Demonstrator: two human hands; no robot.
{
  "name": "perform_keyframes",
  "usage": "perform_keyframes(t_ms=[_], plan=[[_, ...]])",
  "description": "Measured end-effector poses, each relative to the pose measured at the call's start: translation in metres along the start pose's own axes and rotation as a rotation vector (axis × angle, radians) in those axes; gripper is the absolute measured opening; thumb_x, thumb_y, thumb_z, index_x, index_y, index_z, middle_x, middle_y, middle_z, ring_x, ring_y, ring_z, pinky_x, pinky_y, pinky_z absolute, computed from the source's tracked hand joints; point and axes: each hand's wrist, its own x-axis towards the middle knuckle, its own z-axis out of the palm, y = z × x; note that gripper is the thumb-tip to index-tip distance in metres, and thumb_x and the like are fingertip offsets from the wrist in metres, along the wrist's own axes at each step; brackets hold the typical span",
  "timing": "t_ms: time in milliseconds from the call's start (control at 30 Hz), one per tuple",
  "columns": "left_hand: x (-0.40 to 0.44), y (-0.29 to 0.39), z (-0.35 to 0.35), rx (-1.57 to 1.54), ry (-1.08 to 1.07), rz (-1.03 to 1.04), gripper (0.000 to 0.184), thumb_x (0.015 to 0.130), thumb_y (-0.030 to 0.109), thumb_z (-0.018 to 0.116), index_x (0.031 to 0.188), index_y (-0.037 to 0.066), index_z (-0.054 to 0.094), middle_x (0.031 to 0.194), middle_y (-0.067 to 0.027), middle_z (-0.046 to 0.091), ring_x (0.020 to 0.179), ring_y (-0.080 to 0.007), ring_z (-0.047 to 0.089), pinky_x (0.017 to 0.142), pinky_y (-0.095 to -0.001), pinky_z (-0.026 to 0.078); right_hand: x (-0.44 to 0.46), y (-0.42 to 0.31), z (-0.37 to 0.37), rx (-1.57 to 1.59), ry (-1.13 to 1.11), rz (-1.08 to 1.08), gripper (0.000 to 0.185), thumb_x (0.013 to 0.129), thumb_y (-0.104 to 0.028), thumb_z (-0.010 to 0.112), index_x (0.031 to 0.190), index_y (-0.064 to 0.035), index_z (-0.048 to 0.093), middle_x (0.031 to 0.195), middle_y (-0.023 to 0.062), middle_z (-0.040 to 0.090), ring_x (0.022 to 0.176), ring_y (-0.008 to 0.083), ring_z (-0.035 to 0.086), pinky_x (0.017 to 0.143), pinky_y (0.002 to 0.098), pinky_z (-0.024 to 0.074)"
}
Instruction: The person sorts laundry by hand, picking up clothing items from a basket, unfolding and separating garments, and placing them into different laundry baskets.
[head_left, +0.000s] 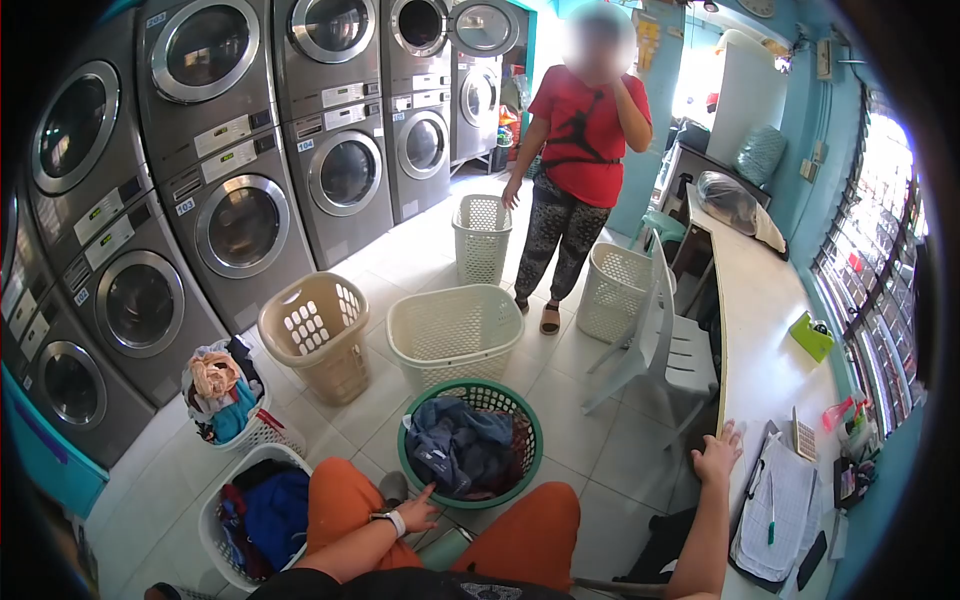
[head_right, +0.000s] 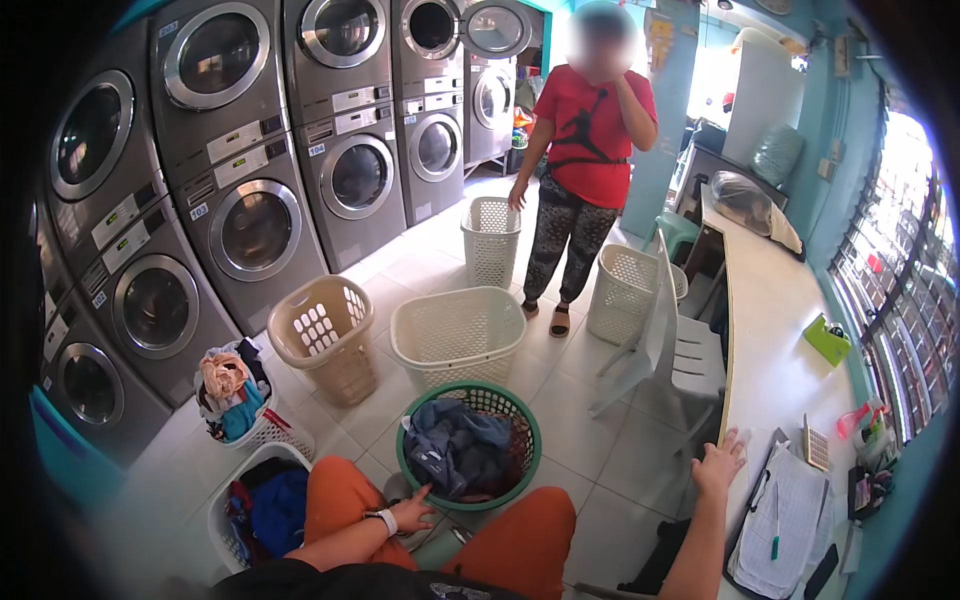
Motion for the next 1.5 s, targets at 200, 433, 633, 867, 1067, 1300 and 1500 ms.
perform_keyframes(t_ms=[200,433,633,867,1067,1300,1500], plan=[[-0.001,0.002,-0.002,-0.015,-0.046,-0.031,0.045,0.081,0.041,0.061,0.119,0.018,0.058,0.149,-0.0186,-0.005,0.110,-0.0408,0.052,0.100,-0.0413,0.037,0.000,0.001,0.000,0.030,0.006,0.001,0.041,0.070,-0.026,0.074,0.108,-0.0155,0.063,0.149,0.0167,0.014,0.136,0.0395,0.015,0.104,0.0577,0.0234],[-0.018,0.043,-0.034,0.289,0.200,-0.140,0.039,0.077,0.034,0.064,0.109,0.014,0.060,0.137,-0.0171,0.032,0.109,-0.0346,0.051,0.092,-0.0435,0.042,0.000,-0.003,-0.003,0.022,0.001,0.003,0.040,0.070,-0.025,0.073,0.107,-0.0147,0.063,0.149,0.0163,0.015,0.135,0.0397,0.016,0.103,0.0591,0.0244],[-0.018,0.055,-0.028,0.115,0.411,-0.141,0.051,0.079,0.036,0.062,0.125,0.022,0.046,0.119,-0.0151,0.044,0.098,-0.0352,0.051,0.085,-0.0493,0.040,-0.003,0.005,0.007,0.001,0.046,-0.038,0.038,0.070,-0.025,0.073,0.105,-0.0140,0.063,0.148,0.0162,0.017,0.134,0.0408,0.018,0.100,0.0615,0.0264],[0.000,0.059,-0.024,0.167,0.193,-0.283,0.057,0.089,0.055,0.038,0.139,0.030,0.029,0.141,-0.0164,0.029,0.118,-0.0480,0.038,0.099,-0.0650,0.018,-0.002,-0.002,-0.003,0.020,0.035,-0.007,0.037,0.070,-0.024,0.073,0.104,-0.0137,0.064,0.148,0.0154,0.017,0.135,0.0402,0.018,0.101,0.0611,0.0248],[0.010,0.049,-0.012,0.213,0.168,-0.272,0.073,0.082,0.066,0.037,0.143,0.028,0.023,0.145,-0.0194,0.021,0.121,-0.0569,0.028,0.102,-0.0659,0.003,0.001,-0.002,0.000,0.055,0.076,0.005,0.034,0.068,-0.023,0.074,0.099,-0.0129,0.066,0.148,0.0151,0.018,0.134,0.0397,0.019,0.101,0.0605,0.0247],[0.009,0.046,-0.020,0.187,0.070,-0.228,0.088,0.074,0.073,0.041,0.144,0.027,0.015,0.146,-0.0219,0.015,0.124,-0.0564,0.026,0.101,-0.0672,0.001,0.003,-0.001,0.003,0.060,0.072,0.022,0.034,0.067,-0.023,0.074,0.098,-0.0135,0.067,0.149,0.0151,0.018,0.134,0.0394,0.019,0.102,0.0599,0.0235],[0.008,0.040,-0.017,0.086,0.096,-0.176,0.090,0.073,0.075,0.040,0.144,0.027,0.012,0.146,-0.0236,0.011,0.127,-0.0498,0.028,0.100,-0.0681,0.002,0.000,0.000,0.002,0.082,0.070,0.012,0.035,0.067,-0.025,0.075,0.099,-0.0142,0.067,0.148,0.0158,0.017,0.134,0.0402,0.020,0.103,0.0598,0.0231]])
